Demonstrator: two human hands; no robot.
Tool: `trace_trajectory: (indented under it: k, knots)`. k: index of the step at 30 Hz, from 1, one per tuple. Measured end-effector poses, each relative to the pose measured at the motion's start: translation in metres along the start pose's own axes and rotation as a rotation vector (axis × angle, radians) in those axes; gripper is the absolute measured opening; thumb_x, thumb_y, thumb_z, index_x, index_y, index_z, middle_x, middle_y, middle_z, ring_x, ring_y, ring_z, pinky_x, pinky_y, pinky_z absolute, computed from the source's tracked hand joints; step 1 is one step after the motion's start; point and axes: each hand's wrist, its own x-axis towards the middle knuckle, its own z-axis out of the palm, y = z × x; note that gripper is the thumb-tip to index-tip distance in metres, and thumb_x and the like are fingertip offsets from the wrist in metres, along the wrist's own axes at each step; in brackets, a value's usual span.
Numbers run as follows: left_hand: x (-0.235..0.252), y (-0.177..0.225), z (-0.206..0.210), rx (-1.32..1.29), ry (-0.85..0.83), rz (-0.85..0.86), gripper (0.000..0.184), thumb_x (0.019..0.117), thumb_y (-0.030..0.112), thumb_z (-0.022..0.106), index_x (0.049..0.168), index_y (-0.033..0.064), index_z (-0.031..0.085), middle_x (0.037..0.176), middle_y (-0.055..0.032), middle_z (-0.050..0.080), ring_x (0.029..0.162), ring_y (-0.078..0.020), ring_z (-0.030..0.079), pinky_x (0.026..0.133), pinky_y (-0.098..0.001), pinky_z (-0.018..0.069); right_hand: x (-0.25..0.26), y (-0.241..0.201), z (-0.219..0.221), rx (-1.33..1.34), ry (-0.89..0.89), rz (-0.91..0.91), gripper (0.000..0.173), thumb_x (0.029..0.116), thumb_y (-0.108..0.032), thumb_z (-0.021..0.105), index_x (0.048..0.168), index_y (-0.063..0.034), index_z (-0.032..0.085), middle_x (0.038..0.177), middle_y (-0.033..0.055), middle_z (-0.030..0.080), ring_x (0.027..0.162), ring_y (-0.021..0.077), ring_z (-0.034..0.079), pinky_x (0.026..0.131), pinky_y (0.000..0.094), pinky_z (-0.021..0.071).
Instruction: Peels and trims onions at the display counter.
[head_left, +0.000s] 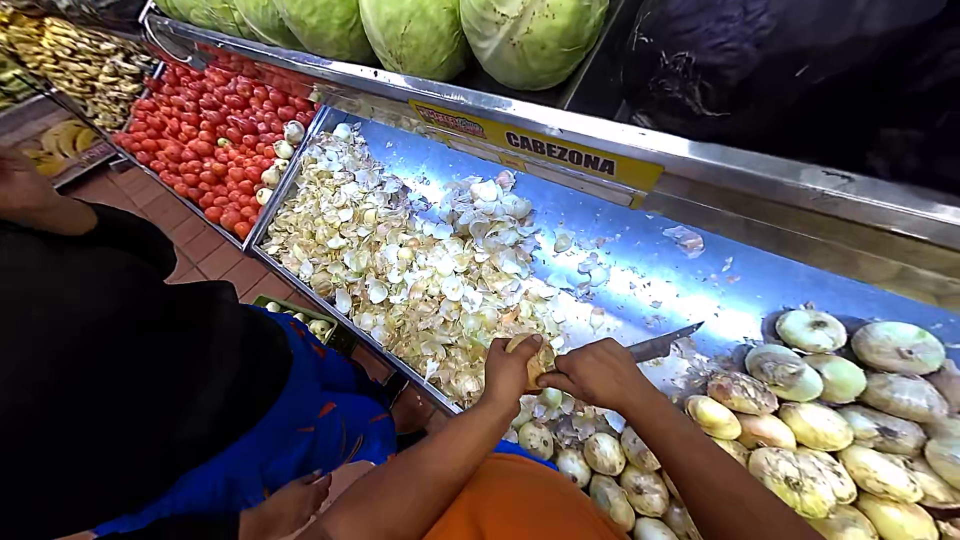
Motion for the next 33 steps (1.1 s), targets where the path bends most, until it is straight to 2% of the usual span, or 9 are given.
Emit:
trace_trajectory:
  k: [11,16,18,20,22,23,25,27,33]
  knots:
    - [0.024,-0.019,0.021,-0.090,0.182,-0.161,0.070,0.0917,0.052,0.073,0.138,0.0078,0.044,0.111,-0.0258,0.065,0.090,-0.0406,0.069,0.070,-0.0576,0.0597,0.001,0.011,0.024,0.082,-0.164,0.126,0.083,0.0975,-0.080,0.018,0.081,-0.0115,0.062,0.069,0.0080,0.063,0.071,0.0277,0.069,0.064,0.0504,0.0538]
    - [0.059,0.007,-0.005,-0.287,0.240,-0.113,0.069,0.0994,0.054,0.059,0.143,0.0023,0.048,0.129,-0.0239,0.061,0.114,-0.0382,0.062,0.093,-0.0586,0.0533,-0.014,-0.027,0.026,0.226,-0.132,0.061,0.080,0.0969,-0.079,0.032,0.078,-0.0084,0.063,0.067,0.0114,0.063,0.068,0.0316,0.068,0.063,0.0561,0.0524]
    - [0.064,0.028,-0.030,-0.289,0.068,-0.142,0.070,0.0990,0.063,0.051,0.143,0.0084,0.050,0.131,-0.0201,0.061,0.114,-0.0351,0.063,0.091,-0.0540,0.0547,-0.015,-0.024,0.020,0.272,-0.133,0.182,0.065,0.1009,-0.067,0.044,0.092,-0.0075,0.068,0.081,0.0129,0.069,0.080,0.0329,0.071,0.071,0.0569,0.0548]
    - [0.047,0.040,-0.044,-0.214,-0.029,-0.141,0.070,0.0982,0.064,0.052,0.143,0.0100,0.050,0.133,-0.0186,0.060,0.117,-0.0336,0.062,0.094,-0.0516,0.0539,-0.014,-0.012,0.011,0.324,-0.198,0.323,0.046,0.1037,-0.051,0.053,0.120,-0.0119,0.069,0.109,0.0120,0.073,0.102,0.0334,0.071,0.086,0.0599,0.0555]
    - [0.029,0.042,-0.048,-0.152,-0.104,-0.112,0.065,0.0992,0.061,0.053,0.139,0.0094,0.054,0.129,-0.0160,0.064,0.112,-0.0293,0.065,0.093,-0.0458,0.0548,-0.015,-0.003,0.003,0.351,-0.198,0.335,0.053,0.1071,-0.054,0.042,0.139,-0.0167,0.061,0.125,0.0080,0.070,0.114,0.0286,0.069,0.097,0.0567,0.0545]
    - [0.023,0.042,-0.047,-0.138,-0.152,-0.104,0.063,0.1003,0.059,0.053,0.138,0.0089,0.056,0.127,-0.0153,0.065,0.111,-0.0282,0.066,0.093,-0.0447,0.0555,-0.017,0.001,-0.001,0.356,-0.170,0.319,0.056,0.1087,-0.055,0.034,0.140,-0.0175,0.061,0.125,0.0070,0.070,0.114,0.0266,0.069,0.097,0.0549,0.0548]
    - [0.016,0.041,-0.043,-0.121,-0.220,-0.093,0.059,0.1016,0.056,0.052,0.136,0.0086,0.058,0.125,-0.0148,0.067,0.110,-0.0274,0.067,0.094,-0.0441,0.0557,-0.019,0.003,-0.008,0.311,-0.096,0.320,0.057,0.1087,-0.056,0.029,0.114,-0.0164,0.069,0.099,0.0063,0.072,0.096,0.0256,0.071,0.083,0.0526,0.0568]
    - [0.010,0.042,-0.039,-0.092,-0.249,-0.083,0.055,0.1019,0.053,0.054,0.133,0.0081,0.061,0.122,-0.0144,0.068,0.109,-0.0267,0.067,0.093,-0.0436,0.0558,-0.018,0.002,-0.017,0.160,-0.062,0.364,0.065,0.1032,-0.067,0.034,0.085,-0.0133,0.067,0.074,0.0071,0.066,0.076,0.0273,0.069,0.065,0.0507,0.0535]
    - [-0.004,0.048,-0.039,0.126,-0.305,-0.013,0.051,0.1004,0.051,0.057,0.133,0.0116,0.061,0.120,-0.0131,0.069,0.106,-0.0259,0.068,0.091,-0.0445,0.0557,-0.012,0.001,-0.034,0.124,-0.024,0.277,0.073,0.0822,-0.088,0.051,0.083,-0.0159,0.064,0.068,0.0021,0.061,0.068,0.0218,0.065,0.061,0.0471,0.0520]
